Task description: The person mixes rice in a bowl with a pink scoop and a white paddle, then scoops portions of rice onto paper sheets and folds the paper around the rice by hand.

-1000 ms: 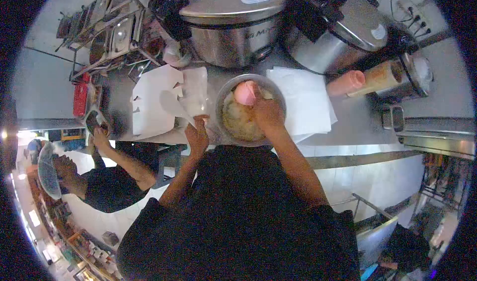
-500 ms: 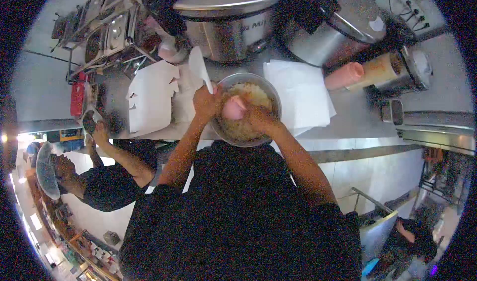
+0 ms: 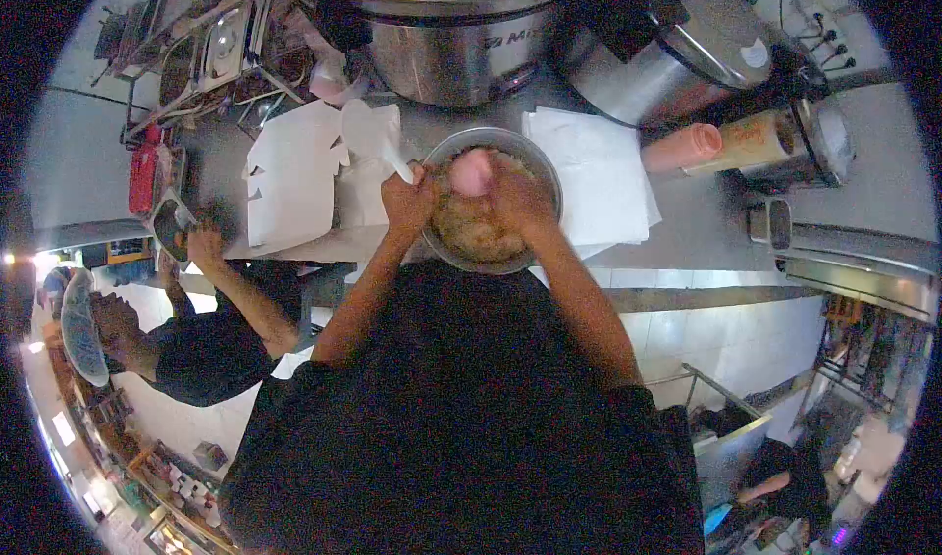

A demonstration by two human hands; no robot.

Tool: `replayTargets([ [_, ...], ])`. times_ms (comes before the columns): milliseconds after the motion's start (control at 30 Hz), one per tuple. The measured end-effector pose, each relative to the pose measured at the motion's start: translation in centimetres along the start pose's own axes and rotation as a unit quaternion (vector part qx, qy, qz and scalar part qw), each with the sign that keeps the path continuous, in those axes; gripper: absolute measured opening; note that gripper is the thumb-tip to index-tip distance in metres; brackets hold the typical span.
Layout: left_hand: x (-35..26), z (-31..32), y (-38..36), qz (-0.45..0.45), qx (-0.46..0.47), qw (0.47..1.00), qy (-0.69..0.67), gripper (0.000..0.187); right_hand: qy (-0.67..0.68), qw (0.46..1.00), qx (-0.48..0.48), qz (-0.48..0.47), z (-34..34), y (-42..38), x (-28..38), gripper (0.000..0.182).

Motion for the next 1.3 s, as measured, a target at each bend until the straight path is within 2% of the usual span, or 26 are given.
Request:
replayTargets([
  [67, 0.2, 0.1, 0.1, -0.001, -0.019, 1.0, -0.019, 0.042, -0.047, 0.997, -0.023, -0.051, 2.2, -1.0, 1.5, 0.047],
  [133, 0.5, 0.6, -0.1, 0.03, -0.051, 0.998, -0.027, 0.042, -0.096, 0.981, 0.009, -0.169, 2.6, -2.5, 0.8, 0.051],
  [200, 1.2, 1.0, -0.7, -0.026, -0.051, 0.995, -0.079, 0.041, -0.125, 0.979, 0.04, -0.154, 1.9, -4.5, 0.5, 0.054],
  [233, 1.4, 1.3, -0.6, -0.054, -0.054, 0.991, -0.109, 0.041, -0.132, 0.986, 0.056, -0.086, -1.8, -6.3, 2.1, 0.055],
  [267, 0.9, 1.2, -0.4, -0.033, -0.053, 0.993, -0.097, 0.04, -0.14, 0.987, 0.075, -0.019, -4.9, -8.1, 3.3, 0.055],
  [333, 0.2, 0.4, -0.5, -0.003, -0.056, 0.996, -0.069, 0.039, -0.192, 0.98, 0.057, 0.013, -8.7, -10.3, 4.3, 0.055],
  [367, 0.6, 0.6, -0.7, -0.017, -0.068, 0.994, -0.081, 0.039, -0.219, 0.974, 0.049, 0.027, -9.5, -10.9, 4.2, 0.056],
  [400, 1.0, 1.1, -0.7, -0.027, -0.078, 0.992, -0.093, 0.038, -0.223, 0.967, 0.097, 0.071, -8.8, -10.9, 3.7, 0.053],
  [500, 0.9, 1.5, -0.6, -0.065, -0.054, 0.99, -0.115, 0.037, -0.213, 0.972, 0.096, -0.012, 0.5, -7.7, 0.2, 0.053],
  [567, -0.1, 1.0, -0.3, -0.083, -0.029, 0.991, -0.101, 0.036, -0.155, 0.987, 0.04, -0.033, 2.4, -4.6, -0.7, 0.054],
  [667, -1.0, -0.2, -0.1, -0.096, -0.003, 0.994, -0.059, 0.036, -0.13, 0.989, -0.033, -0.063, -0.4, -5.6, 0.8, 0.052],
  [700, -1.0, 0.1, -0.1, -0.106, -0.008, 0.992, -0.062, 0.035, -0.126, 0.991, 0.011, -0.045, -1.2, -5.1, -0.1, 0.037],
  [733, -0.7, 0.2, -0.5, -0.12, -0.01, 0.991, -0.062, 0.035, -0.123, 0.991, 0.055, -0.025, -2.0, -4.7, -0.9, 0.029],
  [767, -0.5, 0.2, -0.5, -0.084, -0.032, 0.994, -0.057, 0.035, -0.166, 0.982, 0.085, -0.012, -5.4, -5.6, 1.5, 0.028],
  [833, -1.1, -0.2, -0.2, -0.011, -0.074, 0.996, -0.049, 0.036, -0.135, 0.988, 0.006, 0.072, -8.1, -5.9, 3.1, 0.03],
  [867, -1.2, -0.1, -0.3, -0.008, -0.082, 0.992, -0.091, 0.033, -0.121, 0.991, 0.018, 0.051, -5.0, -3.8, 1.6, 0.033],
  [933, -1.2, -0.2, -0.5, -0.014, -0.044, 0.998, 0.031, 0.028, -0.094, 0.995, 0.041, 0.018, 3.1, 1.5, -3.2, 0.044],
  [967, -1.3, -0.1, -0.6, -0.015, -0.026, 0.996, 0.089, 0.028, -0.095, 0.995, -0.001, -0.022, 3.3, 0.5, -2.6, 0.045],
  [1033, 0.1, 1.0, -1.3, -0.063, -0.086, 0.989, -0.101, 0.027, -0.102, 0.983, -0.096, -0.115, 2.3, -1.7, 0.6, 0.049],
  [1067, 1.2, 1.6, -1.5, -0.083, -0.114, 0.971, -0.194, 0.028, -0.086, 0.989, -0.043, -0.112, 1.4, -2.8, 0.7, 0.05],
  [1133, 2.6, 2.5, -2.2, -0.092, -0.106, 0.972, -0.189, 0.025, -0.049, 0.991, 0.073, -0.098, -0.4, -6.2, 0.5, 0.054],
  [1233, 1.8, 2.3, -3.7, -0.064, -0.101, 0.975, -0.189, 0.021, -0.125, 0.977, 0.167, 0.032, -4.1, -8.6, 1.4, 0.055],
  [1300, 1.1, 2.0, -4.0, -0.036, -0.103, 0.979, -0.172, 0.02, -0.145, 0.979, 0.14, 0.035, -6.6, -9.1, 2.1, 0.054],
])
Point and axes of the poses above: each hand's wrist, its own y-axis towards the middle knuckle, its own z-axis out of the palm, x = y × z, the point moved 3 cm from there along y, towards the middle knuckle, and after that the axes turned 4 degrees about z, right-handed, at the moved point
